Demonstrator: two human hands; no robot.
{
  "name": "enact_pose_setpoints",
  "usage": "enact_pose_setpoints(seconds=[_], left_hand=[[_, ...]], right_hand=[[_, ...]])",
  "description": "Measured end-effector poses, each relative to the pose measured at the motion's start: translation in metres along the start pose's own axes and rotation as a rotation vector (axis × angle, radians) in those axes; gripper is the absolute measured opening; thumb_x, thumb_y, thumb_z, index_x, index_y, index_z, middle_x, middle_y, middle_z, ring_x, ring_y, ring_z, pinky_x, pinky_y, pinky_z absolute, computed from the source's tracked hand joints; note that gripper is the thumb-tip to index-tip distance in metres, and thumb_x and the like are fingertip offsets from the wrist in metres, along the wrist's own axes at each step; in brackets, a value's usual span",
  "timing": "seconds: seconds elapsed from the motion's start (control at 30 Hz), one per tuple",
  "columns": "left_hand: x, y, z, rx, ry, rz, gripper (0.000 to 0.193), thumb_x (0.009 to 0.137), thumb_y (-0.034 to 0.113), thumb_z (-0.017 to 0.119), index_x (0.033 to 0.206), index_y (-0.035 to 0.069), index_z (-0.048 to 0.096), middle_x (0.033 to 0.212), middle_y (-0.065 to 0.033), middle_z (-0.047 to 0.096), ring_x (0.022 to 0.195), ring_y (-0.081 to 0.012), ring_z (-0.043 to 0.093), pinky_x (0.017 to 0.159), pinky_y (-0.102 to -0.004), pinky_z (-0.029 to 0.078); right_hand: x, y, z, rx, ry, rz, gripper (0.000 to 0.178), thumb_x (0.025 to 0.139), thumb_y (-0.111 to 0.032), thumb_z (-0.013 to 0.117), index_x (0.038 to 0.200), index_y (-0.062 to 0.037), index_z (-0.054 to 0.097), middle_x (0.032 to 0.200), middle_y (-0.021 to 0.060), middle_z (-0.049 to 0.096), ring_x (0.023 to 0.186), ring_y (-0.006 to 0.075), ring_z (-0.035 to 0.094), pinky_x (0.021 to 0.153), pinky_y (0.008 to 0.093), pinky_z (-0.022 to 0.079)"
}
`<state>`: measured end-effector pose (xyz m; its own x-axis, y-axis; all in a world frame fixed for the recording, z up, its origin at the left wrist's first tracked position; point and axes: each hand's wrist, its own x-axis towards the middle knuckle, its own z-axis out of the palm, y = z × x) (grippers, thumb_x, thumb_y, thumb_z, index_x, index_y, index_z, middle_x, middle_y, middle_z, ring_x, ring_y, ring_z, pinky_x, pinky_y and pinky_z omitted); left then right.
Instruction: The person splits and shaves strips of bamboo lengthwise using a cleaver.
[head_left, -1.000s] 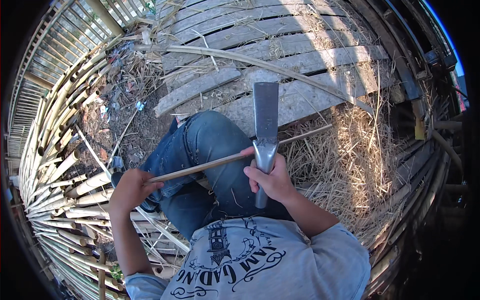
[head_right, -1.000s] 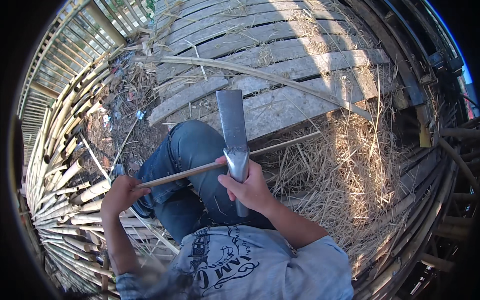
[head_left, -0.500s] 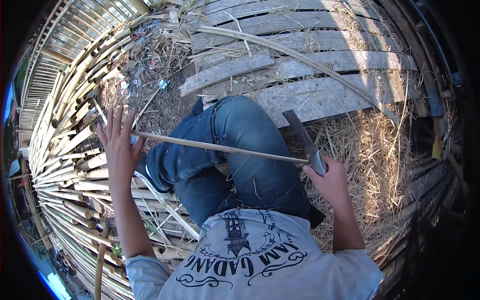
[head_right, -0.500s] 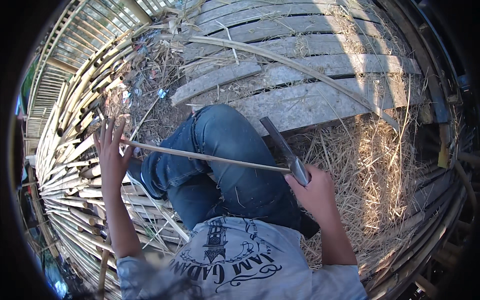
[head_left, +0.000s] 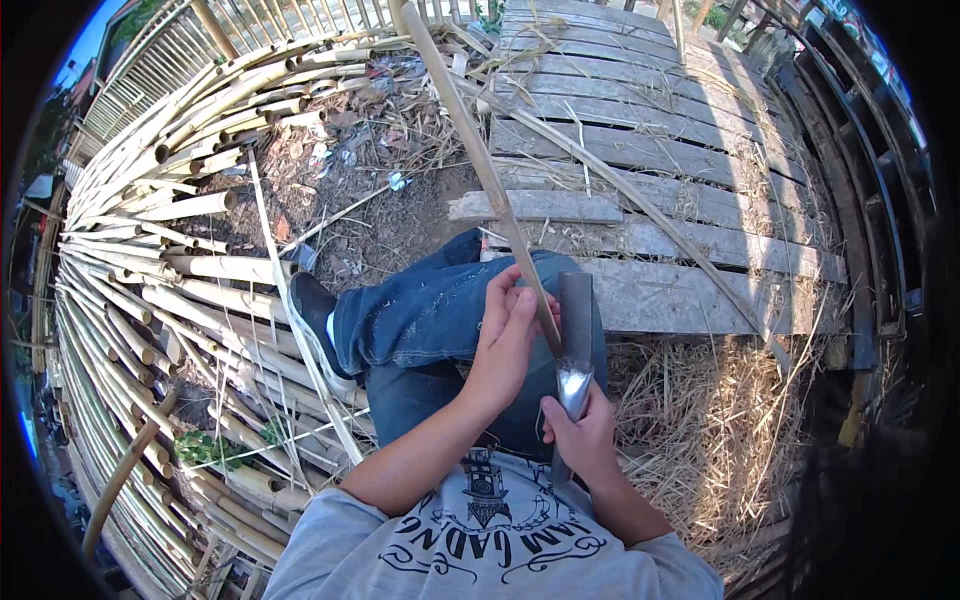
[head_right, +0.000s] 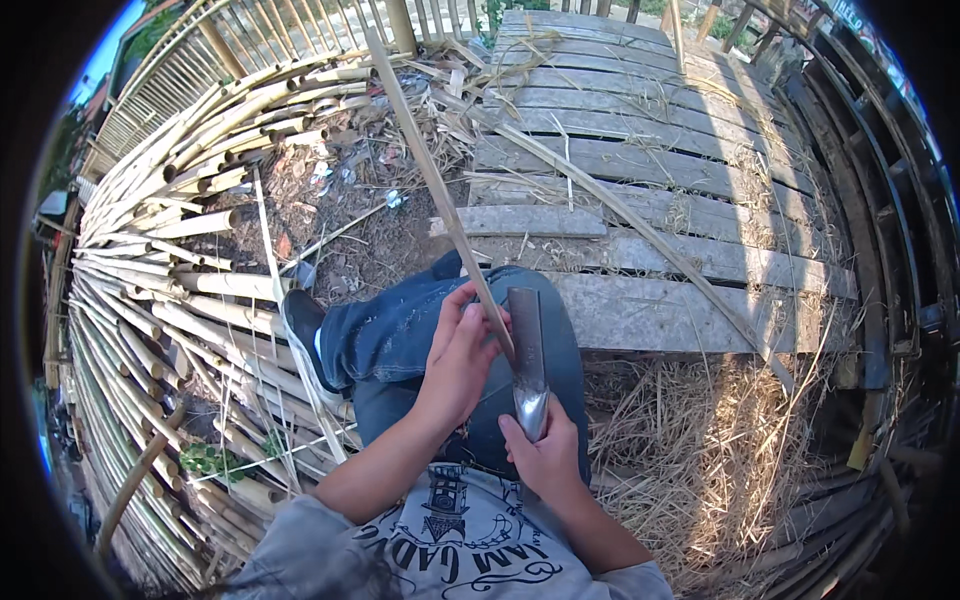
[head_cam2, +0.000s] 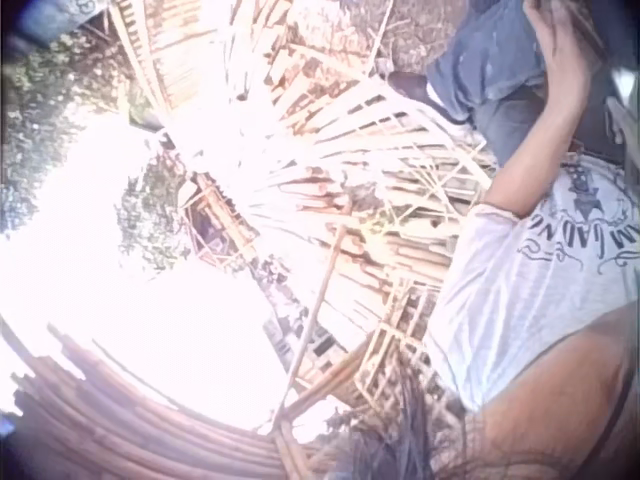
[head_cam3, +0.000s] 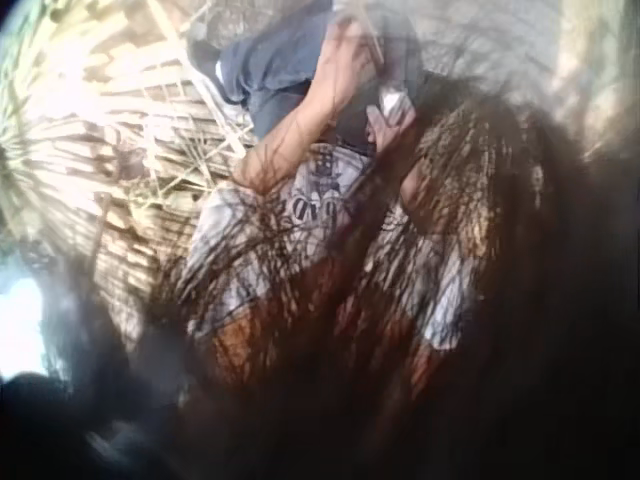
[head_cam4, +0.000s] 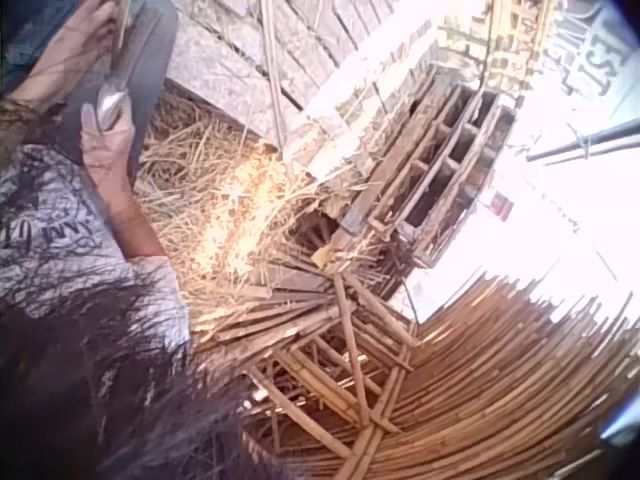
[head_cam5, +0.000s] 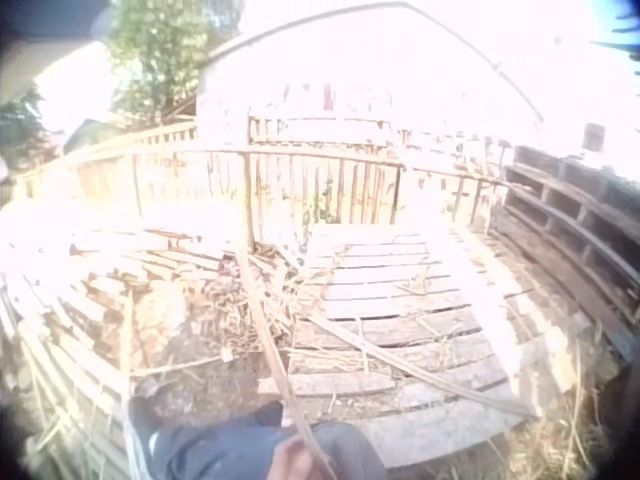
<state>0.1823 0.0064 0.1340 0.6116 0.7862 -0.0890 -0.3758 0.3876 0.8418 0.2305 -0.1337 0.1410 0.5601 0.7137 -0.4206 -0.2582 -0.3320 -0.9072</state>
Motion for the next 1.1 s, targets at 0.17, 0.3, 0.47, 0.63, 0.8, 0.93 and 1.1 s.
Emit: enact_pose_setpoints(seconds=[0.17,0.3,0.47,0.63,0.8,0.93,1.1], left_hand=[[0.007,0.018,-0.006,0.117,0.120,-0.131,0.023,0.101,0.032,0.039,0.106,0.011,0.046,0.077,0.0036,0.043,0.063,-0.0049,0.042,0.054,-0.0202,0.037],[0.016,0.033,-0.027,-0.070,0.096,-0.149,0.029,0.102,0.038,0.033,0.097,0.011,0.042,0.069,0.0046,0.031,0.051,-0.0039,0.027,0.042,-0.0179,0.023],[0.009,0.051,-0.048,0.266,-0.083,-0.199,0.043,0.102,0.043,0.026,0.092,0.006,0.045,0.062,0.0054,0.029,0.050,-0.0039,0.025,0.042,-0.0208,0.020],[-0.019,0.042,-0.070,0.540,-0.206,-0.259,0.044,0.103,0.038,0.028,0.081,0.004,0.047,0.062,0.0050,0.032,0.054,-0.0053,0.027,0.047,-0.0225,0.025],[-0.049,0.020,-0.081,0.571,-0.444,-0.450,0.036,0.101,0.028,0.039,0.079,0.001,0.049,0.063,-0.0017,0.045,0.059,-0.0106,0.044,0.056,-0.0275,0.039],[-0.070,-0.005,-0.086,0.660,-0.415,-0.407,0.036,0.100,0.027,0.043,0.078,0.000,0.048,0.060,-0.0037,0.042,0.057,-0.0121,0.042,0.055,-0.0301,0.039],[-0.074,-0.002,-0.068,0.918,-0.446,-0.401,0.030,0.099,0.024,0.043,0.088,-0.003,0.048,0.056,-0.0179,0.045,0.052,-0.0305,0.051,0.053,-0.0392,0.040]], right_hand=[[-0.008,0.014,0.017,0.041,-0.168,-0.008,0.035,0.084,-0.009,0.065,0.115,-0.0008,0.050,0.072,0.0028,0.057,0.053,0.0067,0.055,0.045,0.0226,0.047],[-0.015,0.002,0.010,0.126,-0.176,-0.006,0.040,0.085,-0.005,0.061,0.121,0.0012,0.045,0.065,0.0033,0.053,0.048,0.0101,0.053,0.044,0.0244,0.045],[-0.004,0.002,-0.012,0.160,-0.067,-0.069,0.033,0.085,-0.005,0.057,0.115,0.0047,0.048,0.054,0.0056,0.050,0.041,0.0138,0.051,0.041,0.0262,0.043],[0.015,-0.010,-0.045,-0.037,0.143,-0.332,0.023,0.081,0.000,0.062,0.103,0.0027,0.059,0.057,0.0000,0.053,0.046,0.0064,0.050,0.046,0.0216,0.040],[0.027,-0.040,-0.066,-0.601,0.272,-0.521,0.030,0.067,0.000,0.063,0.098,-0.0009,0.062,0.058,0.0027,0.050,0.048,0.0105,0.049,0.048,0.0251,0.038],[0.039,-0.027,-0.067,-0.773,0.234,-0.563,0.023,0.067,-0.003,0.064,0.089,-0.0028,0.059,0.062,0.0086,0.054,0.053,0.0235,0.056,0.051,0.0325,0.043],[0.041,-0.006,-0.063,-0.993,0.107,-0.536,0.017,0.067,-0.010,0.068,0.076,-0.0048,0.055,0.065,0.0145,0.058,0.061,0.0335,0.061,0.053,0.0408,0.046]])
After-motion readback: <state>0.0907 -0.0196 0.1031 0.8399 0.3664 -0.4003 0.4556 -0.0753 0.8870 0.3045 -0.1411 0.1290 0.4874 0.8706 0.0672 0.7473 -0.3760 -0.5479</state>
